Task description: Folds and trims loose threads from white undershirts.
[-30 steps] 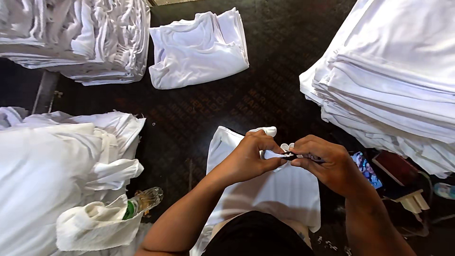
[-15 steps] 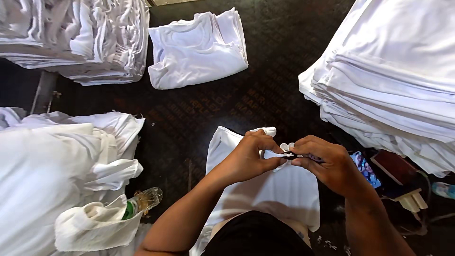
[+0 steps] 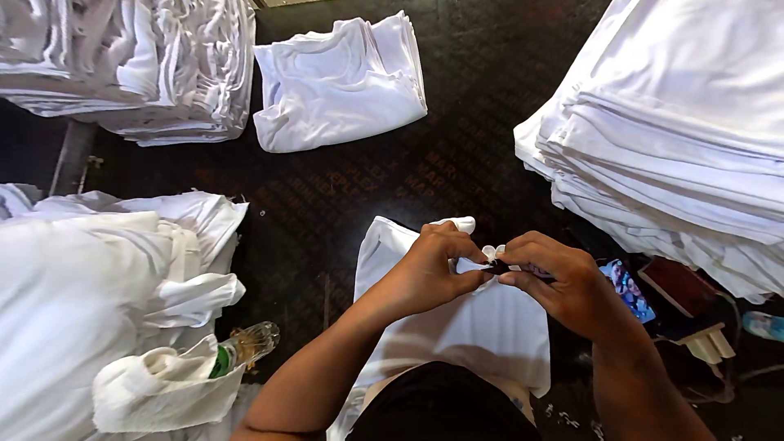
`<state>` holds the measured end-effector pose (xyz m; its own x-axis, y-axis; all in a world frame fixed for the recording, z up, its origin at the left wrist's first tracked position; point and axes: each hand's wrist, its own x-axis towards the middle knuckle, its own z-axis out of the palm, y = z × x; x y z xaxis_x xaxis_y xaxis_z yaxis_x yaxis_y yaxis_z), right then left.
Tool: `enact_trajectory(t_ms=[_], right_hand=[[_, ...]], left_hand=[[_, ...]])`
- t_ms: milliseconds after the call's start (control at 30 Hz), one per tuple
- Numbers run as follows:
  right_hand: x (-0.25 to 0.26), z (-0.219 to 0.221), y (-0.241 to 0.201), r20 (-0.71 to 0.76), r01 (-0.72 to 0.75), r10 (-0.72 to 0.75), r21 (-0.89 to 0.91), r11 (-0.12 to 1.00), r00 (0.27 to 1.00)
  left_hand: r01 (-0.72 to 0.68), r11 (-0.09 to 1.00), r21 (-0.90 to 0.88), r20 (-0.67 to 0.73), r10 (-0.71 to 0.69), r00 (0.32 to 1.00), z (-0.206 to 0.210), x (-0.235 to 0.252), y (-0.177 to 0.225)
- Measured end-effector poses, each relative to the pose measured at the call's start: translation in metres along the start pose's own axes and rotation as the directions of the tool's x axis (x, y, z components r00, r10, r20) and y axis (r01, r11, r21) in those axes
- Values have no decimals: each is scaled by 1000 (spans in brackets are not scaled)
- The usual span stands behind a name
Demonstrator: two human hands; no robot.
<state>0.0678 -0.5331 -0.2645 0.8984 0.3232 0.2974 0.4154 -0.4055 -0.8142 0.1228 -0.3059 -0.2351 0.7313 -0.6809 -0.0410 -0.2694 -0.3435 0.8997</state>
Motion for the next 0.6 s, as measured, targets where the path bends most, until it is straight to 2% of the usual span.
enact_trajectory(t_ms=[267,467,533,600], right_hand=[[0,0,-4,-61,58,-67,-137,989,996],[-3,-1,0,-200,-129,153,127,983,968],[-1,1,-2,-173,-106,136,168,980,975],[1,6,-4,-132,-57,72,119,991,989]], left_hand=[[-4,1000,30,9,4,1000,1,1,2],[-12,999,-46,-5,12,1000,0,1,-1],[-19,998,-66,-10,19,1000,0,0,-1],[-17,997,-70,-14,16,1000,0,0,0]])
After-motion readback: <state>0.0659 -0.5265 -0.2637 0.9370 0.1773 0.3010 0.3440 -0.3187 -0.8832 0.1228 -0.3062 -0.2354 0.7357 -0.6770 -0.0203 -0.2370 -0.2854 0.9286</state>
